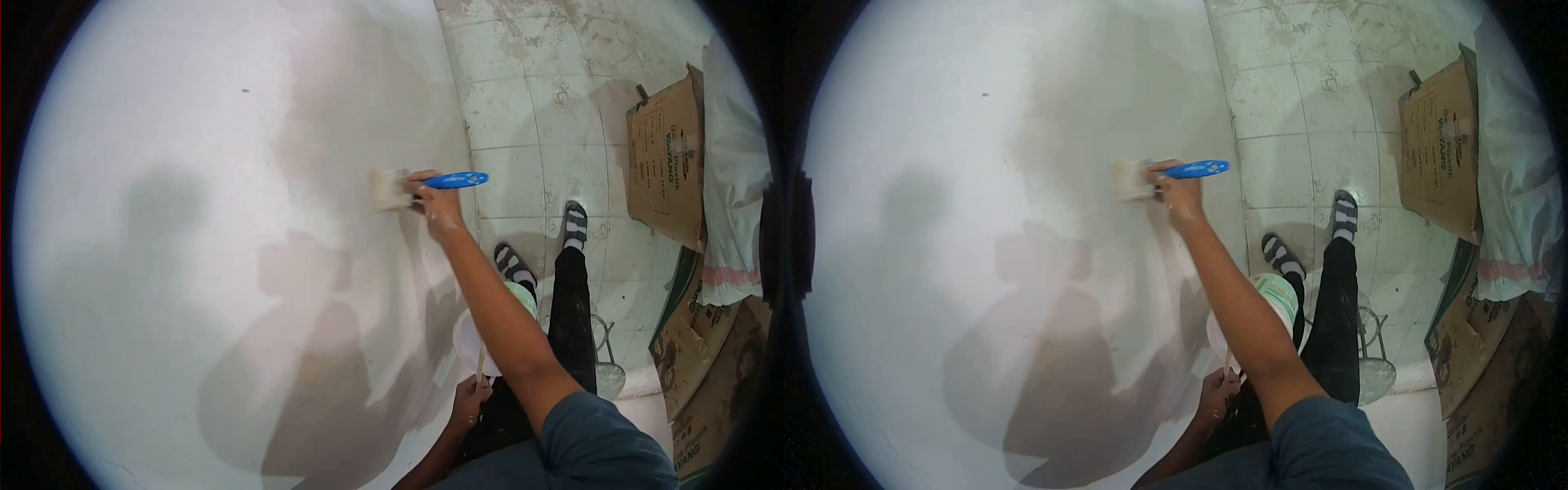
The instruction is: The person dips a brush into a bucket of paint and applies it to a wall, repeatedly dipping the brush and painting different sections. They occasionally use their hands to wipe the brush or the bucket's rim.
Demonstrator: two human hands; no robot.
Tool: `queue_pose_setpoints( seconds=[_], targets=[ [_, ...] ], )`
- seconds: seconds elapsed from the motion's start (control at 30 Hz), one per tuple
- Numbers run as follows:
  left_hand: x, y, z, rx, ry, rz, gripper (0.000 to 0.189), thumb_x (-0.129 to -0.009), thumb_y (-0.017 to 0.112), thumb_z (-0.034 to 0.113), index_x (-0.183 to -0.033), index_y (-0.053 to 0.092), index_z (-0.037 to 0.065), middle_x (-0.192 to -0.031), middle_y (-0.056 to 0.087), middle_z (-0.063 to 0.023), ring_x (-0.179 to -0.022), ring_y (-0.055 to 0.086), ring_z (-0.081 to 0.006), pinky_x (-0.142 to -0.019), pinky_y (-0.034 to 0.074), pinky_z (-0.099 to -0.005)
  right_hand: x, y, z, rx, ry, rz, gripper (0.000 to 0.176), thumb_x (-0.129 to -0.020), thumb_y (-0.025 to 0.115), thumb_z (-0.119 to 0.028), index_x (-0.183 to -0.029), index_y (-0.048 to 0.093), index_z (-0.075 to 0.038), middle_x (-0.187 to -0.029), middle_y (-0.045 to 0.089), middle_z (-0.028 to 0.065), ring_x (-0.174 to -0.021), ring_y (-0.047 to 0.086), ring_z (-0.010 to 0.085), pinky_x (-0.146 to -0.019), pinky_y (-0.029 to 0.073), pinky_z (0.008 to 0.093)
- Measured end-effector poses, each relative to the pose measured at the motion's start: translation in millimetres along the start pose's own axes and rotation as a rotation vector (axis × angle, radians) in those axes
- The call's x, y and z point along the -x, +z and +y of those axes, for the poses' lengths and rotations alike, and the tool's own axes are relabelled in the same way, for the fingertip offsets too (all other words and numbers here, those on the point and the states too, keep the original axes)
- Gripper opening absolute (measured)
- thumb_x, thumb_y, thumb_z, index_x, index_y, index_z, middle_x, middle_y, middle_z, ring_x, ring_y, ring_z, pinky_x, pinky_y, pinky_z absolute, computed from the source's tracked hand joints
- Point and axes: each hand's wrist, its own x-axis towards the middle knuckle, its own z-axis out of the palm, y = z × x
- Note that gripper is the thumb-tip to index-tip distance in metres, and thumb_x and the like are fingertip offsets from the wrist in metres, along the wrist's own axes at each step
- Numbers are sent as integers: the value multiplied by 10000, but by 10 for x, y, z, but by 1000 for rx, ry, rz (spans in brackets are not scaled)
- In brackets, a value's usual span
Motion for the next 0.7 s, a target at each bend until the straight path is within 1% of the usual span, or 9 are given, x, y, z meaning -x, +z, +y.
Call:
queue_pose_setpoints(
  seconds=[0.07,0.17,0.27,0.33,0.4,0.43,0.47,0.63,0.7],
  targets=[
    [43,3,7,-56,10,4,106,-732,545,28,-694,452,61,-628,408,22,-579,376,-83,-548,297,-235,-120,-313,162,444,-350,229,62,-728,649,-23,-763,609,-54,-800,614,48,-761,601,192,-653,485,297],
    [4,-35,-190,-21,69,-31,31,-755,533,43,-742,505,38,-651,456,10,-590,398,-78,-551,307,-228,438,446,84,708,-809,63,89,-694,598,20,-741,628,-49,-781,620,67,-765,596,193,-682,463,297],
    [89,145,-74,-100,217,87,85,-780,517,65,-823,552,0,-683,503,-7,-607,423,-77,-554,315,-220,1260,954,-146,270,-802,-168,97,-665,571,17,-731,617,-37,-784,613,65,-771,587,187,-723,457,286],
    [-18,-85,-464,-179,312,112,121,-789,510,72,-856,561,-15,-695,515,-14,-609,430,-76,-552,316,-215,1565,889,-301,64,-382,-538,65,-739,556,-7,-772,611,-20,-867,600,74,-845,576,183,-784,443,295],
    [16,-188,-585,-254,413,147,157,-797,503,79,-888,569,-30,-707,526,-20,-612,437,-76,-550,317,-210,1107,371,215,17,-428,-406,129,-732,530,9,-828,599,-40,-880,600,66,-848,576,171,-775,453,313],
    [61,-174,-511,-137,205,105,143,-787,503,72,-873,561,-26,-694,512,-15,-597,425,-76,-543,311,-210,846,59,342,-16,-8,-242,174,-728,540,-2,-887,575,-63,-893,600,59,-839,577,158,-754,462,330],
    [80,-169,-466,-21,-2,59,129,-777,503,65,-859,552,-22,-680,498,-9,-582,413,-76,-535,305,-210,664,-258,474,-96,-112,-164,194,-731,554,-22,-915,559,-83,-888,604,45,-811,584,155,-697,472,329],
    [104,-251,-587,-80,-16,-45,63,-783,521,88,-786,519,25,-661,461,26,-574,392,-69,-531,299,-218,23,-1164,706,686,-386,423,106,-689,591,-7,-720,644,-94,-752,637,81,-716,620,205,-664,482,300],
    [57,-157,-576,-48,-35,-48,67,-735,508,41,-796,513,16,-656,437,37,-562,367,-60,-514,278,-215,313,-778,968,776,-611,190,145,-684,560,31,-710,642,-87,-779,636,109,-748,621,230,-719,478,306]
  ],
)
